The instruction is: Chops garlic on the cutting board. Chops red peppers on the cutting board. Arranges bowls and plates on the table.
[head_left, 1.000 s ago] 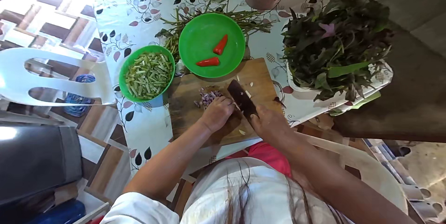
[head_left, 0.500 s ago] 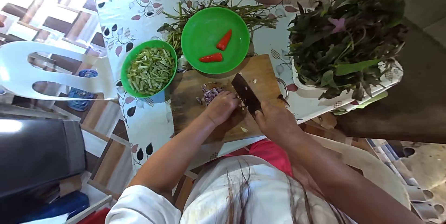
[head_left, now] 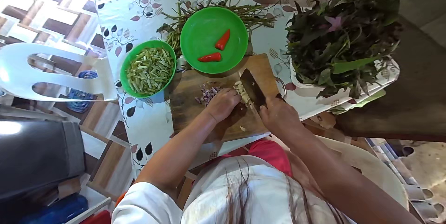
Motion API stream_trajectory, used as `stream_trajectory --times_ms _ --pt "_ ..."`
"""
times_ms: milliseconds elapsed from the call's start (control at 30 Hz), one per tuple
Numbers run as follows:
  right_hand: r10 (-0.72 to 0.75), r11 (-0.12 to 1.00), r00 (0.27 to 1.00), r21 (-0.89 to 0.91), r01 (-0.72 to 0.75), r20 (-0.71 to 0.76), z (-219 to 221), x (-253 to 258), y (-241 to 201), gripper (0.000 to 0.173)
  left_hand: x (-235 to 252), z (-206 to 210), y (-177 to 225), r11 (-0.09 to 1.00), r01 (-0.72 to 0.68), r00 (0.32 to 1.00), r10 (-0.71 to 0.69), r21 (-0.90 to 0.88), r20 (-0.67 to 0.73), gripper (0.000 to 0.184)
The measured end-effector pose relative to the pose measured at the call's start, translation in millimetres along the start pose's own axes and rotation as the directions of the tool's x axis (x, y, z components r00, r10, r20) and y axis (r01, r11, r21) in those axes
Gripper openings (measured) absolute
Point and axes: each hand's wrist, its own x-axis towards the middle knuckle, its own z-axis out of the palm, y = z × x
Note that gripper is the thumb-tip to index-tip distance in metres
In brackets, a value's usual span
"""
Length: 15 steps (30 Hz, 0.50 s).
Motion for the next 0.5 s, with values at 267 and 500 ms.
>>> stream_trajectory --times_ms 267,500 --pt "-0.004 1.0 1.0 0.008 0.004 -0.012 -3 1 3 0.023 11 -2 -4 1.0 -0.019 0.999 0.018 -0.018 -0.049 0.018" --pt "0.001 1.0 0.998 0.032 0.001 -0.057 -4 -17 -2 0.024 20 -14 -13 0.983 0.178 0.972 -0.181 -0.033 -0.152 0.027"
